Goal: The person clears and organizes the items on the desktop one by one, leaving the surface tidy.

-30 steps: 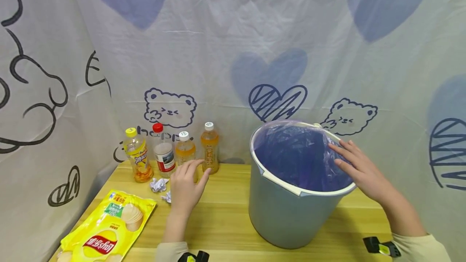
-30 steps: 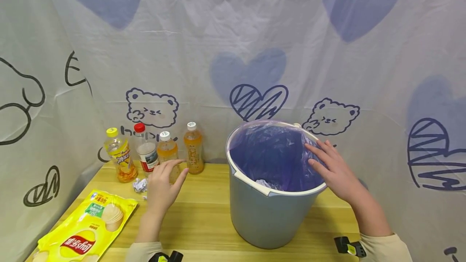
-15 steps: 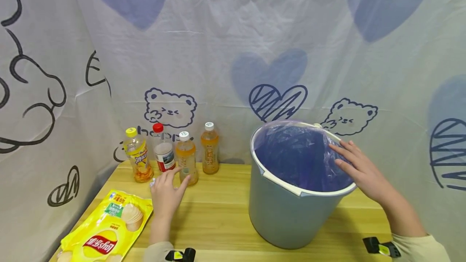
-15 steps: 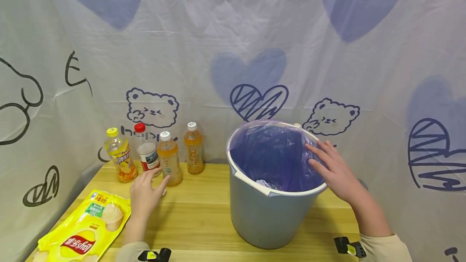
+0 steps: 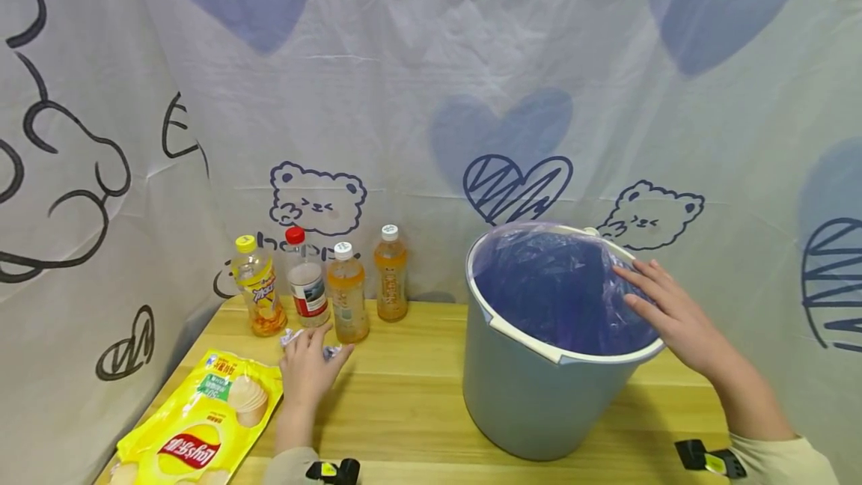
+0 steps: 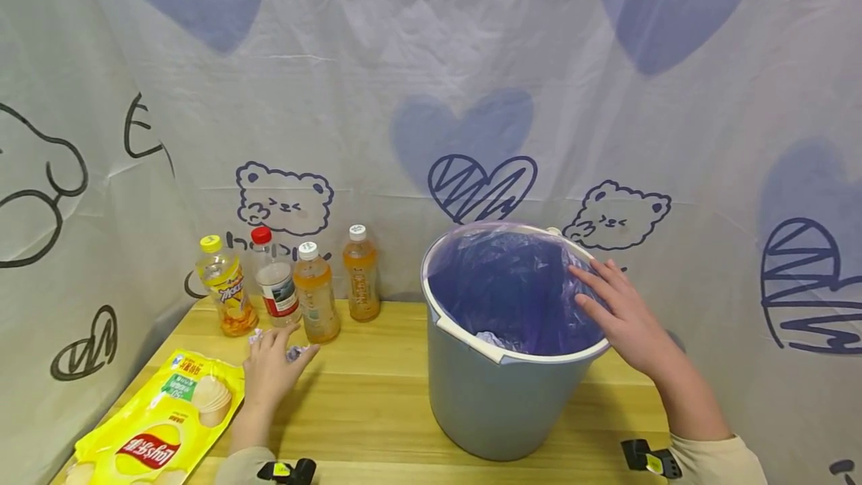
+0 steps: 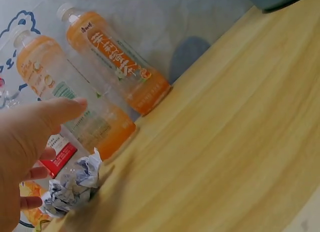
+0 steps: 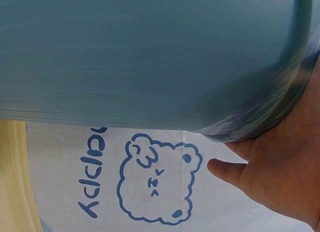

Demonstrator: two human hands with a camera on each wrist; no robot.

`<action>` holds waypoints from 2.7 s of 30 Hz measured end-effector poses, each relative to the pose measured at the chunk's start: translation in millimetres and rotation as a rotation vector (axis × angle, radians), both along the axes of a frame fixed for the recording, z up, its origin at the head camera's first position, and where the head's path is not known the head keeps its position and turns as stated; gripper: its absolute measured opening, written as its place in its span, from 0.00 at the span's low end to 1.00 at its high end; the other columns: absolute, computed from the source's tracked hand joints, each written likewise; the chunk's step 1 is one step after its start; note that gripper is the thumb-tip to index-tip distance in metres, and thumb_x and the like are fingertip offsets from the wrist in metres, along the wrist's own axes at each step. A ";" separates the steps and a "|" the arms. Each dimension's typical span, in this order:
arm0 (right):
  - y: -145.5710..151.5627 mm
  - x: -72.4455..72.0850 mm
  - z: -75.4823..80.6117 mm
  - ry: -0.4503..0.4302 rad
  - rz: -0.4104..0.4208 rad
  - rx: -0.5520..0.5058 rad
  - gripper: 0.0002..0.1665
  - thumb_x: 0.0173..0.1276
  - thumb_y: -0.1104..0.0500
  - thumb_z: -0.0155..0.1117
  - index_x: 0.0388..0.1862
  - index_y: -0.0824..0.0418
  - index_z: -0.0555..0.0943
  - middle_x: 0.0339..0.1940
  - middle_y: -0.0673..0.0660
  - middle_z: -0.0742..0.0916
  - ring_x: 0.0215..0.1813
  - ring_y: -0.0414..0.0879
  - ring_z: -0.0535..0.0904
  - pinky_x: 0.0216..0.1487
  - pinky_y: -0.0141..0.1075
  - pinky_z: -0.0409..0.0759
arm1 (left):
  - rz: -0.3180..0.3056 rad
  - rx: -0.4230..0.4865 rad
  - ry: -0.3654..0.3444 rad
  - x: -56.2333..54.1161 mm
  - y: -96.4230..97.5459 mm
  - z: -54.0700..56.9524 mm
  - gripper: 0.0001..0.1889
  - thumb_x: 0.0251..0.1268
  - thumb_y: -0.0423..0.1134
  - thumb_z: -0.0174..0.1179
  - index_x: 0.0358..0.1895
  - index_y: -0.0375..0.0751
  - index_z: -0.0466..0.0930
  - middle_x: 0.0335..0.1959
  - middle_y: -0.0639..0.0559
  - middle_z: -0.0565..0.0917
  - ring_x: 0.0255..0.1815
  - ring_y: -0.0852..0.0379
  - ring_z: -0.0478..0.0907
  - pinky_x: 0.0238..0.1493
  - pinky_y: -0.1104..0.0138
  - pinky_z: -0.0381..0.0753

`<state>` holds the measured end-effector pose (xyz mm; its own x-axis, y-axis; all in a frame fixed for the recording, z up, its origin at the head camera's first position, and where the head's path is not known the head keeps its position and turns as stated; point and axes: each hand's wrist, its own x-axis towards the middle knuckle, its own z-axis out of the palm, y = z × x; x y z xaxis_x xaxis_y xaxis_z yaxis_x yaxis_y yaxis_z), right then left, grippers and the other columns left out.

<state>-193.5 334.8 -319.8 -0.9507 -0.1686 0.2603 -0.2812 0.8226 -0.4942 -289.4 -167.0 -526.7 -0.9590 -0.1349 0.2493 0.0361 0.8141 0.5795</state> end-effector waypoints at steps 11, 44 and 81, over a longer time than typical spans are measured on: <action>-0.2 0.3 0.3 0.015 0.004 -0.003 0.31 0.77 0.50 0.45 0.76 0.57 0.61 0.78 0.71 0.55 0.80 0.69 0.35 0.66 0.76 0.37 | -0.007 -0.038 -0.084 0.7 -3.2 -8.3 0.33 0.60 0.53 0.64 0.66 0.43 0.70 0.67 0.33 0.69 0.67 0.29 0.63 0.60 0.34 0.60; 1.3 -2.1 -0.8 0.020 0.011 -0.016 0.31 0.77 0.50 0.45 0.76 0.58 0.61 0.78 0.71 0.54 0.80 0.69 0.34 0.66 0.76 0.35 | -0.069 -0.115 -0.016 2.8 11.0 -2.6 0.21 0.60 0.47 0.65 0.55 0.45 0.81 0.56 0.39 0.82 0.58 0.37 0.74 0.52 0.42 0.63; 1.0 -1.4 -3.4 0.027 -0.013 -0.014 0.31 0.77 0.50 0.44 0.75 0.58 0.62 0.78 0.72 0.56 0.79 0.70 0.35 0.65 0.77 0.37 | -0.281 -0.113 0.629 35.3 80.7 76.2 0.20 0.49 0.48 0.75 0.48 0.54 0.84 0.42 0.54 0.86 0.42 0.53 0.79 0.43 0.58 0.63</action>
<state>-194.9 335.8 -323.2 -0.9453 -0.1524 0.2883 -0.2840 0.8192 -0.4982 -254.2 -86.3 -450.4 -0.6227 0.1569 0.7666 0.5553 0.7788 0.2917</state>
